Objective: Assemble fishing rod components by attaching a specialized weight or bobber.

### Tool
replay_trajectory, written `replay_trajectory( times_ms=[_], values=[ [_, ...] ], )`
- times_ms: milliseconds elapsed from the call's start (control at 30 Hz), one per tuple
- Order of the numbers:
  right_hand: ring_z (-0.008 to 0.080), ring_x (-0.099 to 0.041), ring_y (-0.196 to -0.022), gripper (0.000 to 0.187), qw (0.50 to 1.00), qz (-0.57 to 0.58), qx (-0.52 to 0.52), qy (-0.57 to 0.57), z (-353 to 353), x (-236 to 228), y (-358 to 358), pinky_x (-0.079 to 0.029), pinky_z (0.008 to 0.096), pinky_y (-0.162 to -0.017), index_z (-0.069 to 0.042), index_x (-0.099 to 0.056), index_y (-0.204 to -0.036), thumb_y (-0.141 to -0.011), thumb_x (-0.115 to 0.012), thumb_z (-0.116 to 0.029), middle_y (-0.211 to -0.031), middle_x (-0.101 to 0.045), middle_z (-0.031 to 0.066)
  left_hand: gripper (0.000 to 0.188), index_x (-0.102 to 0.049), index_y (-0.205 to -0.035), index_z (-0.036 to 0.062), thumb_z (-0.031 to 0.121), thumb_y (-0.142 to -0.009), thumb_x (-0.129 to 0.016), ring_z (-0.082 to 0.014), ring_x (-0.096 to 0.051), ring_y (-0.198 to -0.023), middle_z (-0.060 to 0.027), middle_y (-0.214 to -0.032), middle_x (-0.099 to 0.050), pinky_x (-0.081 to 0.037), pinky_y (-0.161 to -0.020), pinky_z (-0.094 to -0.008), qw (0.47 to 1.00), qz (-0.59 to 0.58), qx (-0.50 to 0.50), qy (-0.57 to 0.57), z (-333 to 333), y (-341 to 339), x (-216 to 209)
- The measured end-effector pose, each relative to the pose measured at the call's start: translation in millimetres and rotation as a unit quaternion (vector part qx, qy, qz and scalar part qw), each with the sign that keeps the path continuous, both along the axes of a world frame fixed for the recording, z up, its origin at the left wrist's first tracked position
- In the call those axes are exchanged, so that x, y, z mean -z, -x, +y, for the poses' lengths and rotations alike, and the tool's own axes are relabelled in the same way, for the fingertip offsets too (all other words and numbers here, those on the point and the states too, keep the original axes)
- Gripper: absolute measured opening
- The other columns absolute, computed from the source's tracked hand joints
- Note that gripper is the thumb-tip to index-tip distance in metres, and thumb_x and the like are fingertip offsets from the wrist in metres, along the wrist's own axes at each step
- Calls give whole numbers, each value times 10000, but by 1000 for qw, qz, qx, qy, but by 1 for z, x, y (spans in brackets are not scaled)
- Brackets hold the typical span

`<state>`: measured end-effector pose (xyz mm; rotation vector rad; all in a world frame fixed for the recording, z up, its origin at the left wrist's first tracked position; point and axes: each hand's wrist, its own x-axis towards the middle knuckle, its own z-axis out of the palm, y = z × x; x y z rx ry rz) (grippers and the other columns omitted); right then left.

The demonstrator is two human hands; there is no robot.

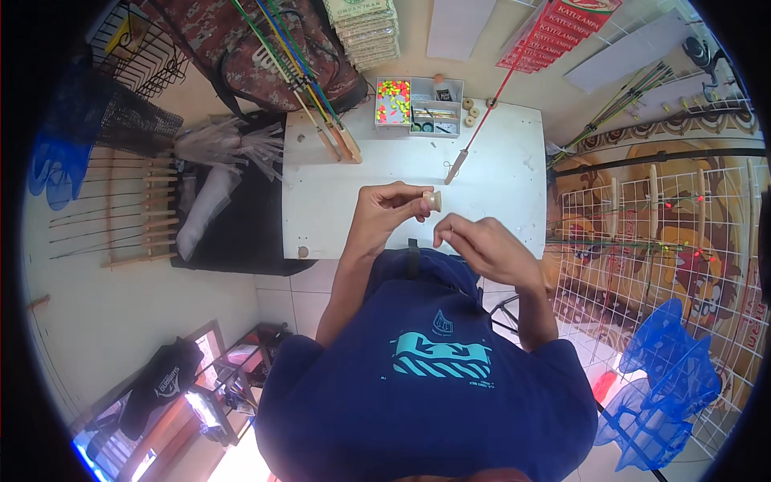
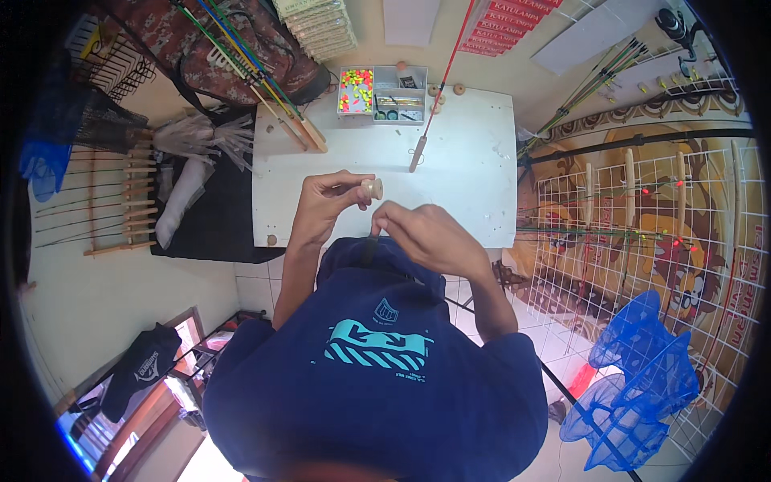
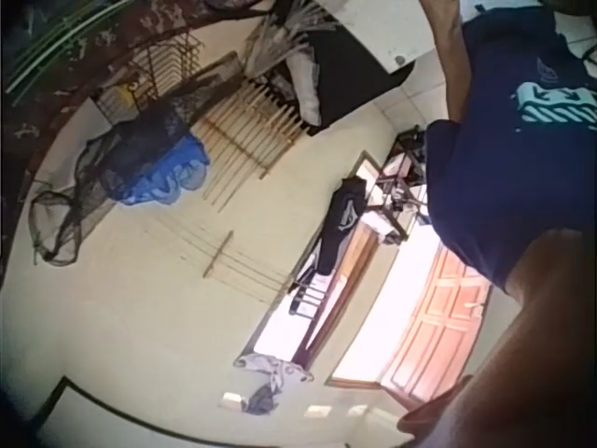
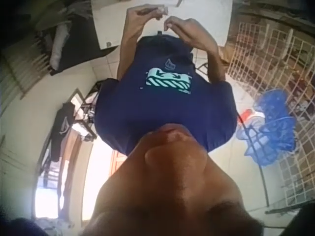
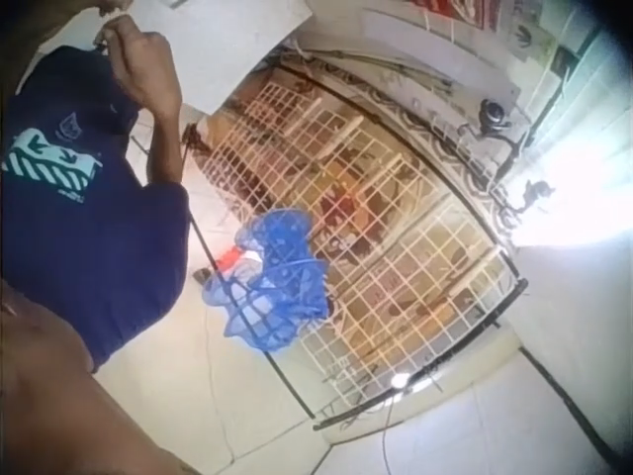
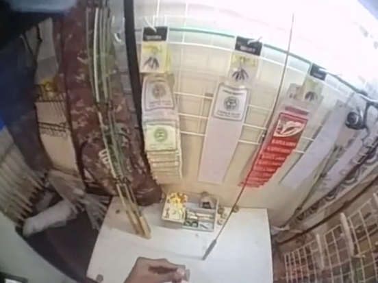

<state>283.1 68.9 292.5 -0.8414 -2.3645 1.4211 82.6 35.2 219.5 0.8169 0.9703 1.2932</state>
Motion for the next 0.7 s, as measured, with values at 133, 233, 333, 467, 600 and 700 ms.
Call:
replay_trajectory(
  times_ms=[133, 233, 333, 467, 600, 700],
  values=[
    [371, -624, -669, 134, 993, -77, -54, 75, -2, 11, -4, -452, 467, -623, -73, -554, -1002, -957, -457, -154, -707, -625, 163, 228, -697, -1020, -43, 33, -808, -729, -125, -604, -693, -98, -824, -677, -499, -623, -253, 1000, -1, 20, 10, 4, -1, -12],
    [390, -617, -677, 157, 999, -39, 19, -9, 2, 52, -9, -454, 485, -636, -68, -543, -1019, -958, -454, -182, -694, -623, 167, 216, -702, -1007, -47, 31, -807, -725, -138, -601, -681, -97, -807, -662, -494, -621, -265, 997, 13, 73, 28, 3, -5, -31],
    [405, -614, -691, 149, 990, -119, 37, -72, 24, 47, -13, -450, 499, -643, -62, -525, -986, -954, -448, -186, -687, -618, 182, 195, -715, -969, -38, 60, -803, -743, -125, -612, -665, -94, -792, -669, -500, -608, -249, 990, 46, 121, 52, 1, -10, -28],
    [390, -619, -694, 130, 986, -126, 28, -106, 30, 11, -9, -455, 488, -636, -66, -521, -971, -950, -454, -176, -709, -630, 160, 196, -728, -926, -27, 116, -798, -767, -107, -611, -635, -100, -778, -684, -501, -586, -235, 989, 68, 110, 78, -1, -9, -15],
    [378, -608, -658, 119, 996, -65, -5, -68, 7, 0, 1, -448, 478, -627, -72, -526, -949, -945, -454, -166, -703, -624, 139, 191, -732, -913, -19, 139, -811, -761, -110, -606, -633, -103, -765, -689, -499, -584, -240, 996, 18, 47, 80, -2, -2, -3],
    [352, -603, -613, 77, 996, -55, -73, -10, -8, 16, 7, -444, 434, -580, -83, -531, -944, -936, -473, -133, -666, -591, 146, 198, -731, -915, -21, 140, -805, -766, -109, -603, -630, -96, -755, -687, -491, -579, -239, 997, 2, 43, 66, -1, 0, -6]
  ],
)
